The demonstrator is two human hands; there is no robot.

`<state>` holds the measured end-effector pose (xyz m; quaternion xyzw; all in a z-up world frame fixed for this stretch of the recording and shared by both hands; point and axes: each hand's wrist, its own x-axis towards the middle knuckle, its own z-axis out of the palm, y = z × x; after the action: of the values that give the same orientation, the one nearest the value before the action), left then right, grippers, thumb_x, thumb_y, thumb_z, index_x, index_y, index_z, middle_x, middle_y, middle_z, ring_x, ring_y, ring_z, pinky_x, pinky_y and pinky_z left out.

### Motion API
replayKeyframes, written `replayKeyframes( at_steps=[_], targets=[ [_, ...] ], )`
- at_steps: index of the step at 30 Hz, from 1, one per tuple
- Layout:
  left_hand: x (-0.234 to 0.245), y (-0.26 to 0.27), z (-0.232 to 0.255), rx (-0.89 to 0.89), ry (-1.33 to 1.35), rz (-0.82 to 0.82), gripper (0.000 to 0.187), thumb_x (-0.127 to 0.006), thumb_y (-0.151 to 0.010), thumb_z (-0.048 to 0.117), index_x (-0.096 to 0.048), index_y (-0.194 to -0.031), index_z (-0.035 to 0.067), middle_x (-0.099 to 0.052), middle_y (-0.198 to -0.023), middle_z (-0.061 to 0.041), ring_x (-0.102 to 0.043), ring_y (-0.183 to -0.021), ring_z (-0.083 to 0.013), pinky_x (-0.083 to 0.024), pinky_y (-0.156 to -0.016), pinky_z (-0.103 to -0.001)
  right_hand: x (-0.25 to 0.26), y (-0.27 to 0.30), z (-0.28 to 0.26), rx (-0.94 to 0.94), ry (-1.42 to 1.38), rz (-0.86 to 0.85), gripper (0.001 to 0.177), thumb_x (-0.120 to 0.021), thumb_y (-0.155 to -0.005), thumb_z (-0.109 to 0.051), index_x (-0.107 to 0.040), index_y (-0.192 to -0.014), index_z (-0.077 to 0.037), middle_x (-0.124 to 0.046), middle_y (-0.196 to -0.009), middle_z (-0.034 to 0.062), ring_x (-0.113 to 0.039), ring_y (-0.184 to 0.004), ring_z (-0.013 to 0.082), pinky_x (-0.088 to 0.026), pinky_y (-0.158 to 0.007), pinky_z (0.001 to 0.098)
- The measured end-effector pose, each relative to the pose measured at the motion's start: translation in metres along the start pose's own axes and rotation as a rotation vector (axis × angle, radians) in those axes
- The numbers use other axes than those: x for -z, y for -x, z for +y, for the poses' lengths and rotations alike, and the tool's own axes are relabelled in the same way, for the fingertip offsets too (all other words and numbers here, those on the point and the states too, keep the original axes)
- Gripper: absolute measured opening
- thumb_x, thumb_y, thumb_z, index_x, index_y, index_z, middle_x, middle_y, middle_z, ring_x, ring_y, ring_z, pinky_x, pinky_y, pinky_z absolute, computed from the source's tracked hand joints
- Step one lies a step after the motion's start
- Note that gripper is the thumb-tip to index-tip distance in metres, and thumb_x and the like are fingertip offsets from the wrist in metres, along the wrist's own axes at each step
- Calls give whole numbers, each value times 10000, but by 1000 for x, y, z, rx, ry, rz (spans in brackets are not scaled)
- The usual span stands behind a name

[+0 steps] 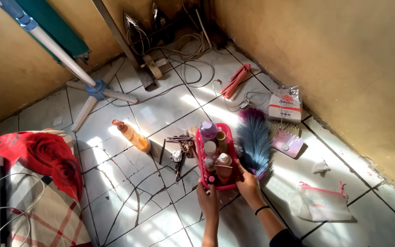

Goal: Organizing various makeup and skincare products from the floor onto a vanity table.

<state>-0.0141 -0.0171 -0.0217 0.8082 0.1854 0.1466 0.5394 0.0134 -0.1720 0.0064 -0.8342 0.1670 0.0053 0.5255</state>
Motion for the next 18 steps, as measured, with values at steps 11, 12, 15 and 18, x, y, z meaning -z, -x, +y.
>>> replayKeyframes(
  at_steps=[11,12,15,18],
  targets=[
    [15,31,-49,9,-40,48,563,-676,-909,238,-557,-1444,112,-693,-1086,-138,-693,-927,-265,-545,-818,-399,-22,35,36,231,-97,83,768,-652,-802,39,-477,-1509,-205,-681,-1236,214,-743,-1089,219,-566,-858,351],
    [20,34,-51,39,-71,48,594,-680,-892,234,-547,-1463,135,-694,-1082,-132,-697,-916,-261,-552,-812,-395,-29,36,47,345,-146,110,746,-652,-803,60,-472,-1499,-140,-661,-1315,210,-722,-1145,229,-555,-898,346],
    [19,42,-59,22,-99,88,591,-653,-905,217,-546,-1484,170,-702,-1103,-119,-702,-911,-253,-557,-835,-385,-20,47,39,132,-99,-26,783,-655,-783,47,-458,-1511,-165,-692,-1288,149,-748,-1124,153,-574,-899,308],
    [23,42,-58,40,-100,65,605,-642,-902,219,-533,-1497,196,-697,-1108,-114,-709,-927,-244,-566,-817,-382,-18,48,38,153,-114,-40,798,-681,-780,40,-438,-1514,-158,-685,-1310,142,-728,-1141,161,-572,-913,306]
  ],
)
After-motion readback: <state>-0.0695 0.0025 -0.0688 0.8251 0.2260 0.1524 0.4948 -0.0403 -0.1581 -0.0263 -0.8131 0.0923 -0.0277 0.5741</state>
